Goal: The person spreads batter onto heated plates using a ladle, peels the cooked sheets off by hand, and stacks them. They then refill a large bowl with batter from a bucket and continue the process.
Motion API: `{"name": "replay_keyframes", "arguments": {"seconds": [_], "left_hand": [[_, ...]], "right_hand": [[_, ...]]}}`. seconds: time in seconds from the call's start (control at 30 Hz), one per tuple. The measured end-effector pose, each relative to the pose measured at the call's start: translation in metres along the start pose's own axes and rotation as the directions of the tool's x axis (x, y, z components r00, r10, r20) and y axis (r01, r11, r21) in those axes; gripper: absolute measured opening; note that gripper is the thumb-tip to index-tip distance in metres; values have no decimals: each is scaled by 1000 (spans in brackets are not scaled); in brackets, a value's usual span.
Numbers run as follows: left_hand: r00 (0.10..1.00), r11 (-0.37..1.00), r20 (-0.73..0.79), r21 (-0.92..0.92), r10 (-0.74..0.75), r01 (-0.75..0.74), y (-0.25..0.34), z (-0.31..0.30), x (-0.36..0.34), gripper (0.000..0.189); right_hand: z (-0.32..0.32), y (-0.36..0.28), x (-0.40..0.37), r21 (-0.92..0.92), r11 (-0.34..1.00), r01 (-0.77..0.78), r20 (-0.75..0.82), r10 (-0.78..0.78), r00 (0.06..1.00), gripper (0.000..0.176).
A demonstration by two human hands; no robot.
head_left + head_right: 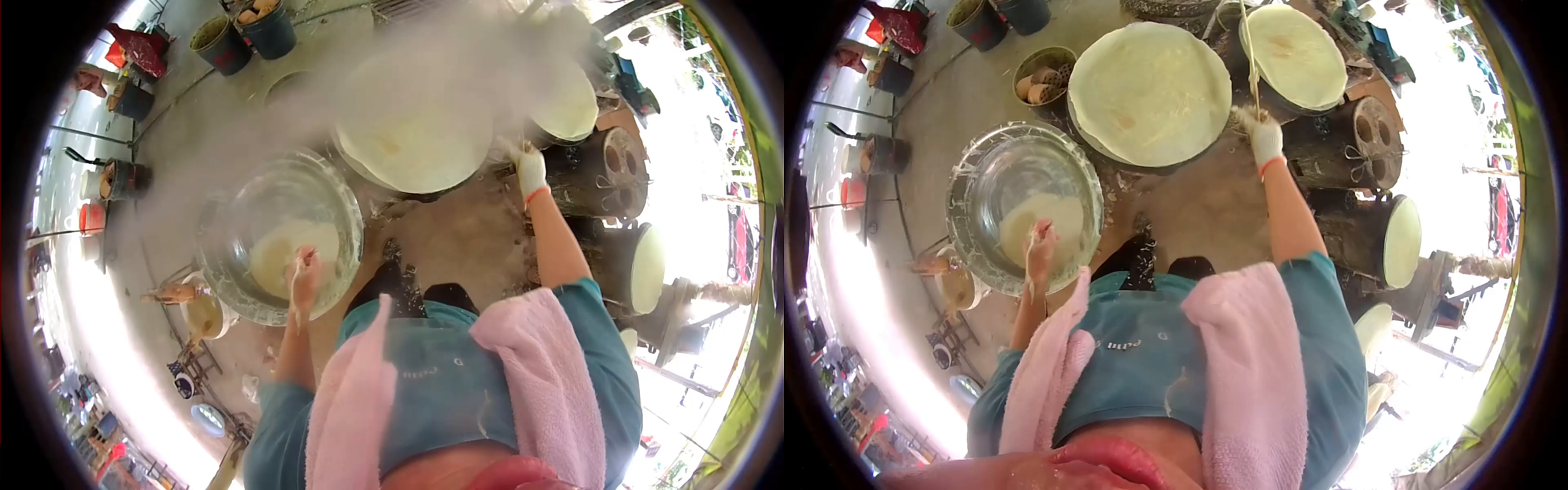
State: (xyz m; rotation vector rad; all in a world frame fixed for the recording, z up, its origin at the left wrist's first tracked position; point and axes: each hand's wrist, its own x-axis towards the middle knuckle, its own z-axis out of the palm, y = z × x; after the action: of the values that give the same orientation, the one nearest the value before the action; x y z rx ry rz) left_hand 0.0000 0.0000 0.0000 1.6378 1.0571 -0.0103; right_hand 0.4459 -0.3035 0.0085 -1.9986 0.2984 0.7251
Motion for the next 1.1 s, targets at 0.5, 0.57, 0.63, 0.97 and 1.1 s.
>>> {"name": "replay_keyframes", "arguments": {"seconds": [0.5, 0.57, 0.63, 0.97, 1.1], "left_hand": [[911, 995, -412, -73, 35, -71, 36, 61, 44, 15], [888, 993, -459, -93, 25, -76, 62, 81, 39, 15], [863, 990, -505, -111, 17, -85, 87, 101, 35, 15], [821, 993, -567, -44, 62, -105, 131, 171, 24, 14], [825, 994, -561, -42, 61, -103, 157, 198, 29, 14]], "right_hand": [[87, -149, 82, 116, 764, 635, -65, -632, 772, 38], [85, -162, 58, 32, 792, 610, 23, -611, 792, 38], [90, -179, 28, 340, 721, 604, 48, -655, 754, 37], [-8, -283, 73, 578, 594, 559, 93, -728, 679, 36], [-109, -286, 102, 789, 502, 355, 51, -628, 776, 35]]}}
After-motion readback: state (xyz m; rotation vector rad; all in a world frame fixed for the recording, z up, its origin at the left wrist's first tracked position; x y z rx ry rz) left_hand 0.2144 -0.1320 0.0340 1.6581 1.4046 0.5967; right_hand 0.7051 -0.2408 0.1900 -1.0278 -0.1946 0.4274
